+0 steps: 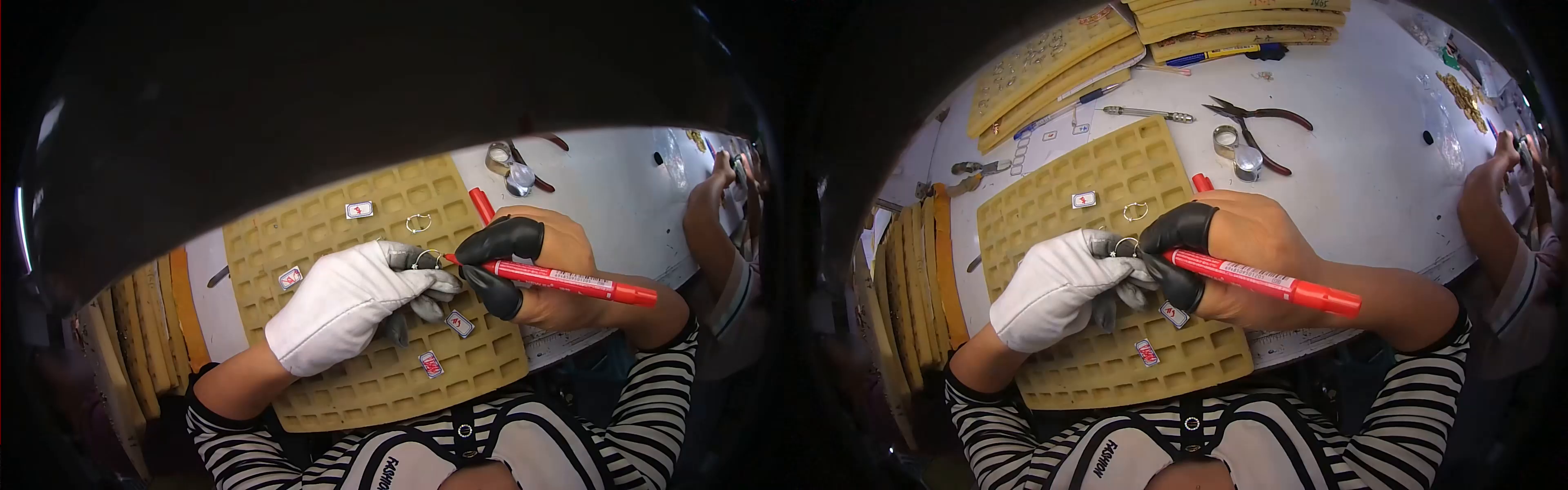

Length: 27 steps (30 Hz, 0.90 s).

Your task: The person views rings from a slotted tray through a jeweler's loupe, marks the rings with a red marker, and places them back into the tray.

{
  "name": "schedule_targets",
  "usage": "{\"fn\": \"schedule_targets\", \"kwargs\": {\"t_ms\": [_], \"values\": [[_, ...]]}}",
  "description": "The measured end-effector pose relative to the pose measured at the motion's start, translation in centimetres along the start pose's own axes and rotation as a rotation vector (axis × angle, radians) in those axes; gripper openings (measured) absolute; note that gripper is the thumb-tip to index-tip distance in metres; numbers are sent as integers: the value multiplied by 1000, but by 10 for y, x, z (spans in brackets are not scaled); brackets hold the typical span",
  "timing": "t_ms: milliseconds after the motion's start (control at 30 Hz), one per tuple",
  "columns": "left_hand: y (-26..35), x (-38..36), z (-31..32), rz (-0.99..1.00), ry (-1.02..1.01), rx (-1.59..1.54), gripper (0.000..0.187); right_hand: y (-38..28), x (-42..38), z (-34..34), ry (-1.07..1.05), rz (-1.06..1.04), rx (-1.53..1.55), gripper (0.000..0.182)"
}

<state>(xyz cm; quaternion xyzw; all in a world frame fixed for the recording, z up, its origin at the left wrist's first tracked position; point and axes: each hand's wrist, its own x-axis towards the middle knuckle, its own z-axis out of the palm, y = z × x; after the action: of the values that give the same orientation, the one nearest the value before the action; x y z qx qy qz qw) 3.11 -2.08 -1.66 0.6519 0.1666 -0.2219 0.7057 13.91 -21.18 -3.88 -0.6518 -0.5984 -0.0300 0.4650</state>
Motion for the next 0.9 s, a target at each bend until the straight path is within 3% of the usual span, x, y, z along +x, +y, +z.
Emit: {"fn": "schedule_targets", "kwargs": {"t_ms": [433,700,833,900], "values": [[0,0,1,21,8,63,23,-3,1,-1,-23,66,27,19],[-1,-1,-1,23,-4,168,31,1,0,-1,-21,-7,-1,21],[-1,1,4,99,11,79,30,0,1,-1,9,18,23,21],[5,-3,4,6,-6,-40,24,-3,2,-3,-3,29,10,21]]}}
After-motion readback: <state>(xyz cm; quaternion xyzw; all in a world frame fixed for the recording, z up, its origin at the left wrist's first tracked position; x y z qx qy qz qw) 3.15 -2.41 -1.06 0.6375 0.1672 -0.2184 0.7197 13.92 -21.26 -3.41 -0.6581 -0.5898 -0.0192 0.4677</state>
